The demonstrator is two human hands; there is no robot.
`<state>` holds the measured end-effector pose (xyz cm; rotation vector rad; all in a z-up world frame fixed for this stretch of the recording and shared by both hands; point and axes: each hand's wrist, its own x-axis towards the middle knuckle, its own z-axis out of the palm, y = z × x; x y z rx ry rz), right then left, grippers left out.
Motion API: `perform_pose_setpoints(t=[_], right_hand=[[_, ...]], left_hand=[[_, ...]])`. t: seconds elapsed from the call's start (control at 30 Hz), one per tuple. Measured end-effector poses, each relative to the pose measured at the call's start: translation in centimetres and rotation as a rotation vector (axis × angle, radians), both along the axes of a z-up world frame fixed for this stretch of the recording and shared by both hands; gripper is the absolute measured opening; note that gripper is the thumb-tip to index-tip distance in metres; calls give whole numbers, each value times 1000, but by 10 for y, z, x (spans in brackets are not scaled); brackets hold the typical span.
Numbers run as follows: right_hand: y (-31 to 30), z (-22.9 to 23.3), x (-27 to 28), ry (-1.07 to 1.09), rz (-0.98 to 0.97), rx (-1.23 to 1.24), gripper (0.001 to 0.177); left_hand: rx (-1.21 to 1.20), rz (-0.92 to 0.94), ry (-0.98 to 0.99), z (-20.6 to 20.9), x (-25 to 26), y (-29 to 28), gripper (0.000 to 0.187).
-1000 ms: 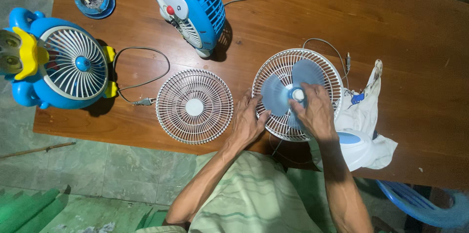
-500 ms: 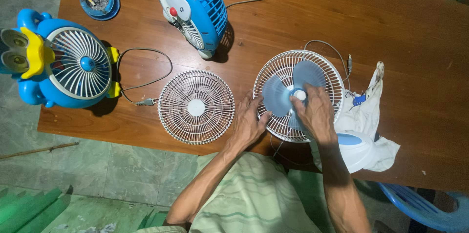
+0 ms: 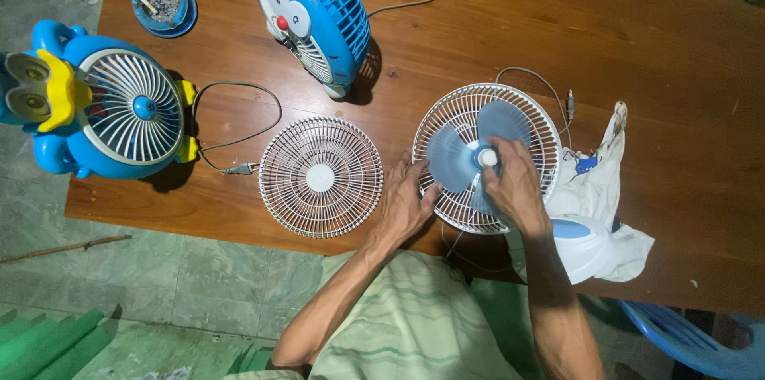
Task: The person wipes a fan blade with a cloth, then installs the blade onto a fan motor and secures it with a cap. Finally, the person attaches the front fan cage to complete the assembly.
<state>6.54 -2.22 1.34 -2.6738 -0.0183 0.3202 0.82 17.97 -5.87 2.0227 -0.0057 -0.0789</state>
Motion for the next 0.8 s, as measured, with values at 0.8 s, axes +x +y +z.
perform_pose_setpoints(t=[0.8], right_hand=[[-6, -14, -2, -31, 17, -37, 60]], left_hand=[[-31, 23, 1, -3, -1, -1, 54]])
